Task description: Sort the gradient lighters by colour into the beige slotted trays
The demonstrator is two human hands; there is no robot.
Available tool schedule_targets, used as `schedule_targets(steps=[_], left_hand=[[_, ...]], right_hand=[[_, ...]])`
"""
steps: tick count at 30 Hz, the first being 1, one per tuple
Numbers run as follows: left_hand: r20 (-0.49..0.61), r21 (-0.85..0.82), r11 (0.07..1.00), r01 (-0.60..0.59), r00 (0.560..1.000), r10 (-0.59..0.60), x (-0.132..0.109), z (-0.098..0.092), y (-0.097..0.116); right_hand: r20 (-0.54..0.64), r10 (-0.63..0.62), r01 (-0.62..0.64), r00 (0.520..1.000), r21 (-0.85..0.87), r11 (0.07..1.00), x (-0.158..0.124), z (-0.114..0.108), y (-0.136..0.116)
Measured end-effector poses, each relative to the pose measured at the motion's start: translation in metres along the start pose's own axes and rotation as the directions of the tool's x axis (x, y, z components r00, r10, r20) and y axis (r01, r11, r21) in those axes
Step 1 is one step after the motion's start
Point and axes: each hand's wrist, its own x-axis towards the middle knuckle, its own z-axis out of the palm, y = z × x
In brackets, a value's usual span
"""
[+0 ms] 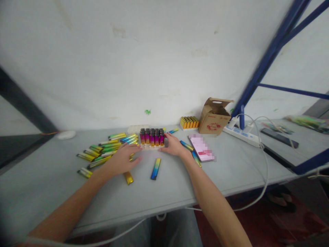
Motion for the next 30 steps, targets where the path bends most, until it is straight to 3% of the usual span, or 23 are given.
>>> schedule_targets(steps=[6, 13, 21, 24, 27, 30], left_hand=[[-0.028, 0.002, 0.999, -0.04, 0.999, 0.04, 0.001, -0.007, 0.002], [-0.049, -0.079, 0.984, -0.158, 0.987, 0.154, 0.0, -0.015, 0.009], [-0.003, -0.083, 0.982, -0.169, 0.985, 0.17, -0.002, -0.02, 0.012], [-0.033, -0.04, 0.991, -0.131, 0.991, 0.13, 0.0, -0.024, 0.005], [-0.173, -0.042, 0.999, -0.021, 0.985, 0.013, 0.003, -0.027, -0.006], [-0.296, -0.126, 0.99, 0.062, 0.95, -0.097, 0.005, -0.027, -0.017]], right_hand=[[0.078, 0.048, -0.048, 0.996, 0.006, 0.999, -0.004, -0.011, -0.007], [0.167, -0.023, 0.014, 0.986, 0.058, 0.998, -0.007, -0.021, -0.007], [0.21, -0.087, 0.069, 0.974, 0.096, 0.993, -0.007, -0.025, -0.012], [0.217, -0.074, 0.053, 0.973, 0.102, 0.993, -0.007, -0.026, -0.012], [0.221, -0.06, 0.039, 0.973, 0.099, 0.994, -0.007, -0.026, -0.009], [0.215, -0.033, 0.013, 0.976, 0.094, 0.995, -0.006, -0.025, -0.006]])
